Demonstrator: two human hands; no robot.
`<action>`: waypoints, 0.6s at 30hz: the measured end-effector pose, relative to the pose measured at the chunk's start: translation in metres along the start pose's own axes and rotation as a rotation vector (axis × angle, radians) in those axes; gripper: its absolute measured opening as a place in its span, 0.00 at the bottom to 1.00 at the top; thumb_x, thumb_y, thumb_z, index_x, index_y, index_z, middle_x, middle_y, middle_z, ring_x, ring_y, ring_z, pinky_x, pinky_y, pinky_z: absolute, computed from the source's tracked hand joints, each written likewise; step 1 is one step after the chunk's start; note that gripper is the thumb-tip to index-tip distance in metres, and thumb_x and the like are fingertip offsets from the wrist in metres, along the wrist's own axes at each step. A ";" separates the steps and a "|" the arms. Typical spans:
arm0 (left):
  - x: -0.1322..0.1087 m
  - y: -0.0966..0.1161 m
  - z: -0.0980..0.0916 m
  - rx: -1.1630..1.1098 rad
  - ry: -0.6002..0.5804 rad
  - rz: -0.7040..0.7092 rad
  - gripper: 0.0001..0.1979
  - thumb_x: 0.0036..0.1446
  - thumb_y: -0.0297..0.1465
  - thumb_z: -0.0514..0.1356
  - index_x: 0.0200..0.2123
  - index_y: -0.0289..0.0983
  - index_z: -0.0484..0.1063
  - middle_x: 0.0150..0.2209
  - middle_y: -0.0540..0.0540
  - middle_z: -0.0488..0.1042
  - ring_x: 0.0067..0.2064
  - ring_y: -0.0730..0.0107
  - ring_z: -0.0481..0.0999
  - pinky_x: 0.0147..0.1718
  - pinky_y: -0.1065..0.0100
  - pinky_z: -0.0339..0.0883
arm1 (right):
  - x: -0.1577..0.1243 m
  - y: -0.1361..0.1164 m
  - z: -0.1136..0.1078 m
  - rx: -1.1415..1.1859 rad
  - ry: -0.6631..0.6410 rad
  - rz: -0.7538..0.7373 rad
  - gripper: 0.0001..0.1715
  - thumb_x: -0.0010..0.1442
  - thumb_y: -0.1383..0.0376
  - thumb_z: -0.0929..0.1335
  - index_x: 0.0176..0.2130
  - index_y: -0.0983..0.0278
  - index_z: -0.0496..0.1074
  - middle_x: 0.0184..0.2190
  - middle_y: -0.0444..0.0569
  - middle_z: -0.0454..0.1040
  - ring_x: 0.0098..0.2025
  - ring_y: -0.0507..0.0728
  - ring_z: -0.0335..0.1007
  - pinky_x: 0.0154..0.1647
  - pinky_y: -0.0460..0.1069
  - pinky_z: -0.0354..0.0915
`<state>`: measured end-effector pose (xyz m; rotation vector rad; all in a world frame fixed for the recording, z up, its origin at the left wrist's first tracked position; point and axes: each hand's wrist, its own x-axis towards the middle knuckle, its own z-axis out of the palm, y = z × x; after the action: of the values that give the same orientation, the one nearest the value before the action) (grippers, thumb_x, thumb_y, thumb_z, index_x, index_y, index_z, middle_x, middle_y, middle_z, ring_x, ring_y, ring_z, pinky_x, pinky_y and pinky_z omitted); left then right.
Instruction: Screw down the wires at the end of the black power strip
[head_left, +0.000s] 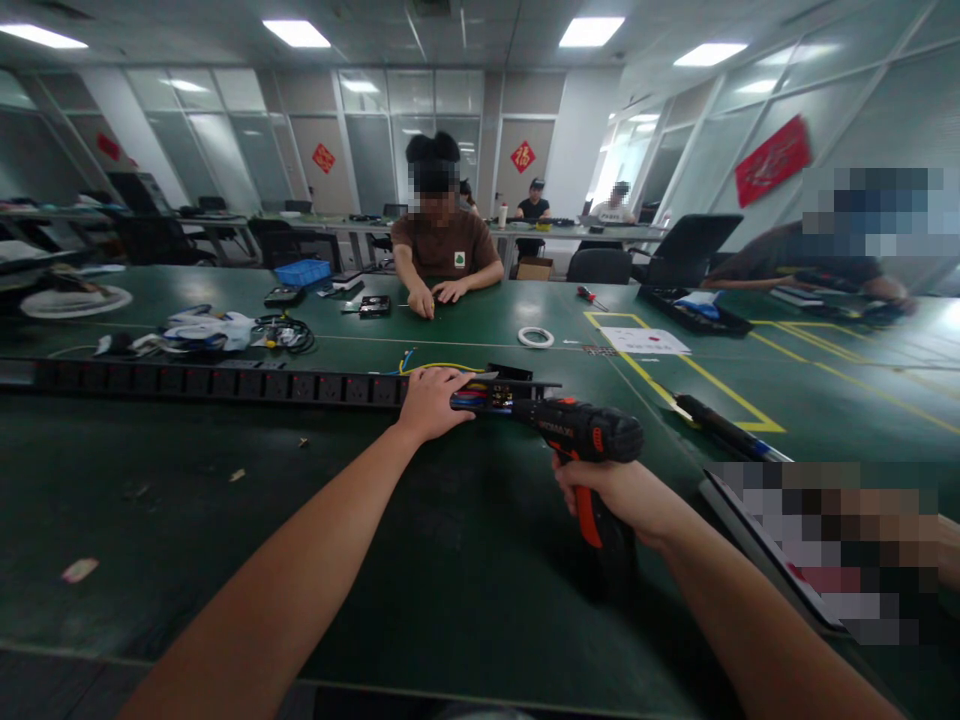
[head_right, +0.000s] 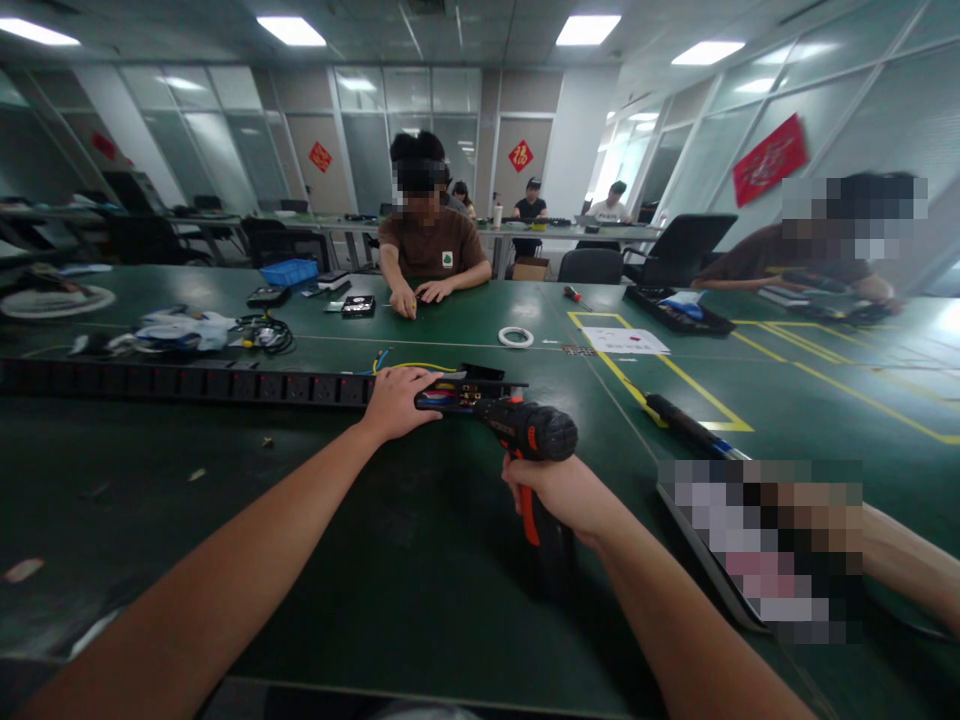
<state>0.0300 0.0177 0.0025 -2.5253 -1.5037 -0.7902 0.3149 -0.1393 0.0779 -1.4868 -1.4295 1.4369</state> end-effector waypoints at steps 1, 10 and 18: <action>0.000 0.000 0.000 0.003 0.000 0.001 0.35 0.60 0.46 0.76 0.68 0.49 0.77 0.64 0.43 0.80 0.67 0.43 0.74 0.66 0.44 0.58 | 0.000 0.000 0.000 0.000 -0.005 0.000 0.09 0.45 0.59 0.74 0.28 0.60 0.74 0.20 0.43 0.74 0.25 0.56 0.71 0.31 0.51 0.69; 0.000 0.000 -0.001 0.008 0.003 0.002 0.35 0.60 0.47 0.76 0.69 0.50 0.76 0.64 0.44 0.80 0.67 0.44 0.74 0.66 0.44 0.58 | 0.000 0.000 0.001 0.004 -0.009 -0.014 0.08 0.45 0.59 0.73 0.27 0.59 0.73 0.20 0.43 0.73 0.25 0.56 0.71 0.31 0.51 0.68; 0.000 -0.001 -0.001 -0.002 -0.003 0.001 0.35 0.60 0.47 0.76 0.69 0.50 0.76 0.64 0.43 0.79 0.67 0.43 0.74 0.66 0.44 0.58 | 0.000 0.000 0.001 0.005 -0.013 -0.016 0.08 0.46 0.59 0.73 0.27 0.60 0.74 0.20 0.44 0.73 0.25 0.56 0.71 0.31 0.51 0.68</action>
<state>0.0291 0.0174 0.0032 -2.5289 -1.5036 -0.7889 0.3137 -0.1397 0.0773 -1.4622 -1.4412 1.4416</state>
